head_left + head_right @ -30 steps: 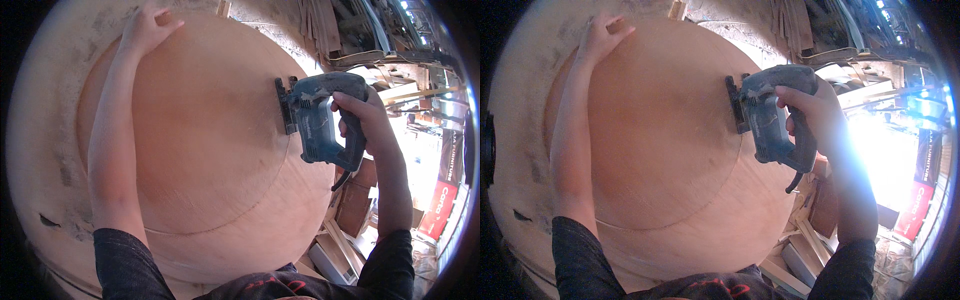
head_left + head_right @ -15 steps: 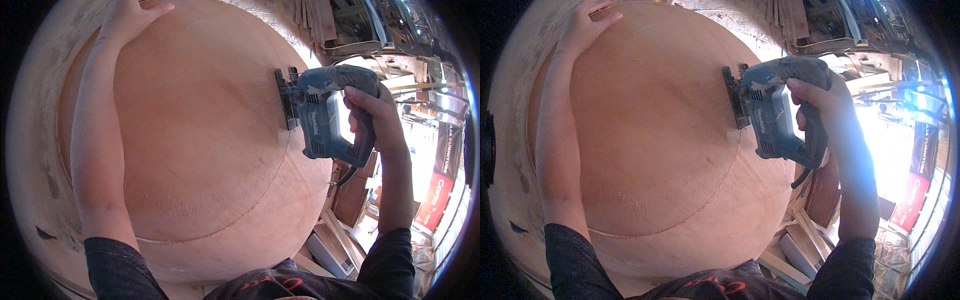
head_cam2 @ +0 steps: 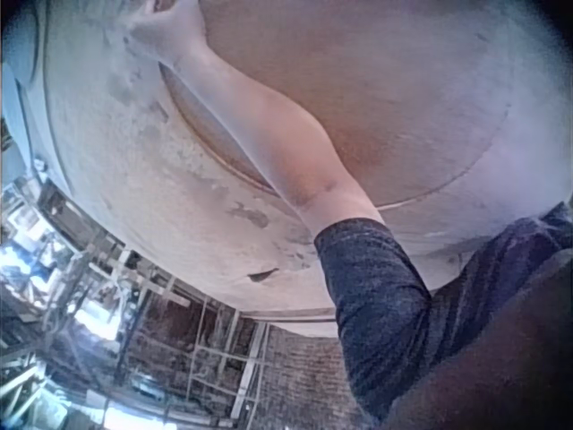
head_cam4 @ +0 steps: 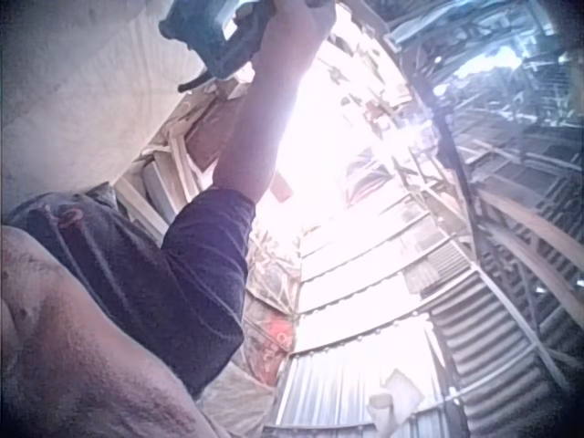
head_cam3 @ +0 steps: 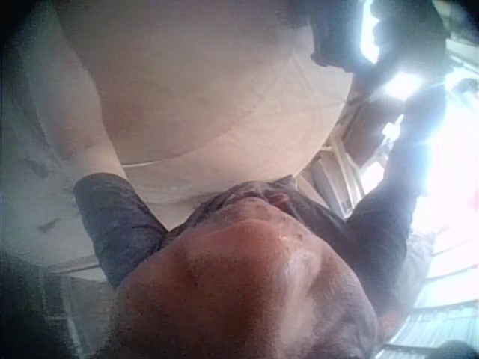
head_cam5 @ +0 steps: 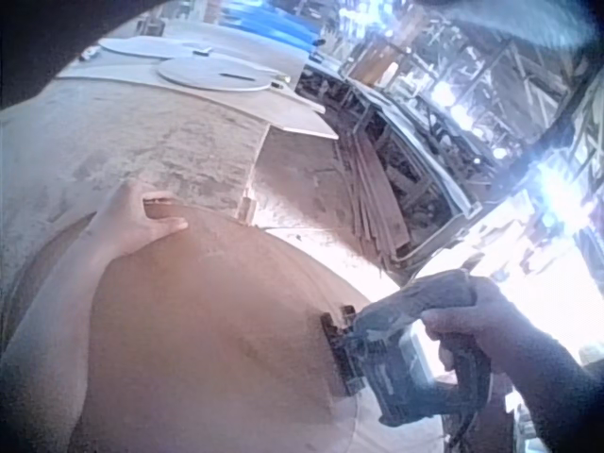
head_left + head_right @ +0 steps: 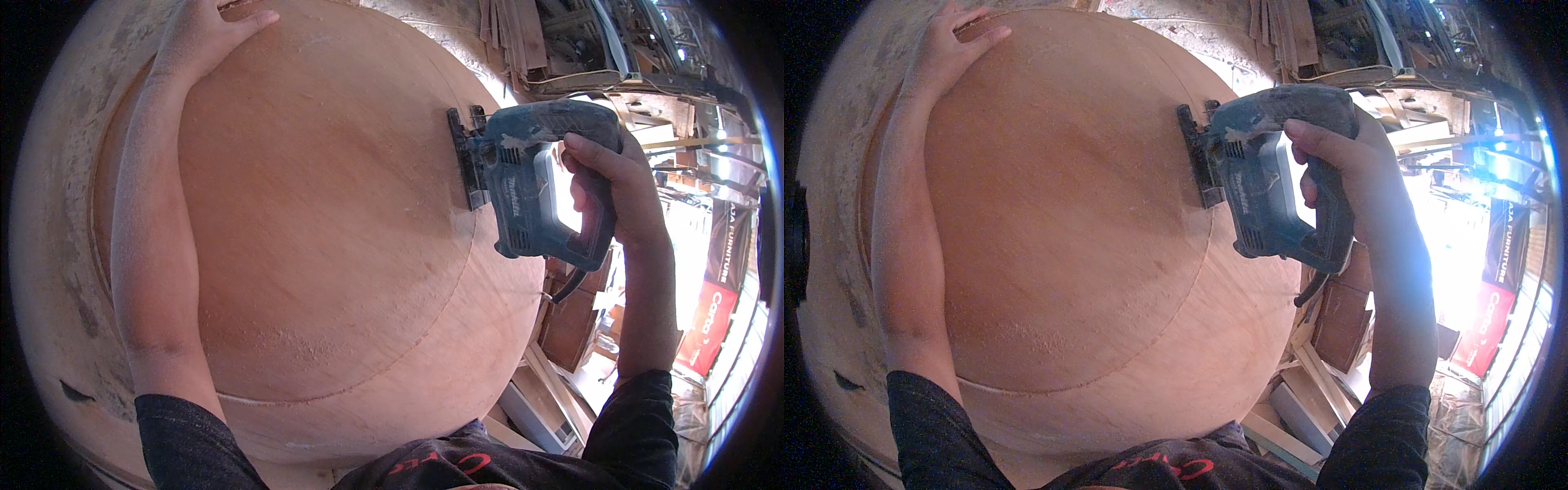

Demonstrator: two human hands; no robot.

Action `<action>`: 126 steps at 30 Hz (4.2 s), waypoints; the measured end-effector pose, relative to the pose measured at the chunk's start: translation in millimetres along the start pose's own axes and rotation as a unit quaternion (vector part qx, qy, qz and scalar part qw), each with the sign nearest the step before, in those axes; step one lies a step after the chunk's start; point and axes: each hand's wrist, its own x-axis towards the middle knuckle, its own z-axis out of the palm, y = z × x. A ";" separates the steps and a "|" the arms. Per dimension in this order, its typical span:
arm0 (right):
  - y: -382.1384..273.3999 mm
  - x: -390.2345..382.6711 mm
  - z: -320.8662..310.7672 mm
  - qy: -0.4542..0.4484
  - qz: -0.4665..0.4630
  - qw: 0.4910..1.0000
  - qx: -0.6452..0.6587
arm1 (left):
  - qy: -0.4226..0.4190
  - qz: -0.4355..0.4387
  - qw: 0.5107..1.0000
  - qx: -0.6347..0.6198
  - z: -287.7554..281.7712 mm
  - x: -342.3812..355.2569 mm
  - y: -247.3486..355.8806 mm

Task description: The person uses a jigsaw to cut a circular shape out of a large sheet of plywood, then removes the cut piece and sets it aside. They then pick up another sheet and begin cutting a curved edge.

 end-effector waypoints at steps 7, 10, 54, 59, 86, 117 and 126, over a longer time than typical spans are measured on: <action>2.4 2.4 -4.7 -0.016 0.003 1.000 0.012 | 0.031 0.065 0.997 0.036 -2.7 -12.2 8.5; 3.2 3.1 -4.1 -0.024 -0.001 0.999 0.022 | 0.036 0.077 0.995 0.045 -2.3 -15.2 7.1; -7.5 -1.7 -1.9 -0.028 -0.004 0.999 0.014 | 0.029 0.017 0.999 0.025 -7.8 -17.1 3.5; -6.6 -2.4 -1.9 -0.033 -0.005 0.999 0.005 | 0.019 0.013 1.000 0.005 -10.3 -21.6 1.8; -4.2 -0.2 -1.9 -0.103 -0.085 0.991 0.012 | 0.022 0.101 0.987 0.122 -4.0 -38.5 -22.8; 0.5 7.9 -5.6 -0.137 -0.131 0.982 -0.020 | 0.043 0.114 0.980 0.158 3.2 -58.7 -16.7; 1.7 13.2 -7.7 -0.154 -0.144 0.977 -0.042 | 0.025 0.110 0.981 0.160 1.6 -63.0 -10.1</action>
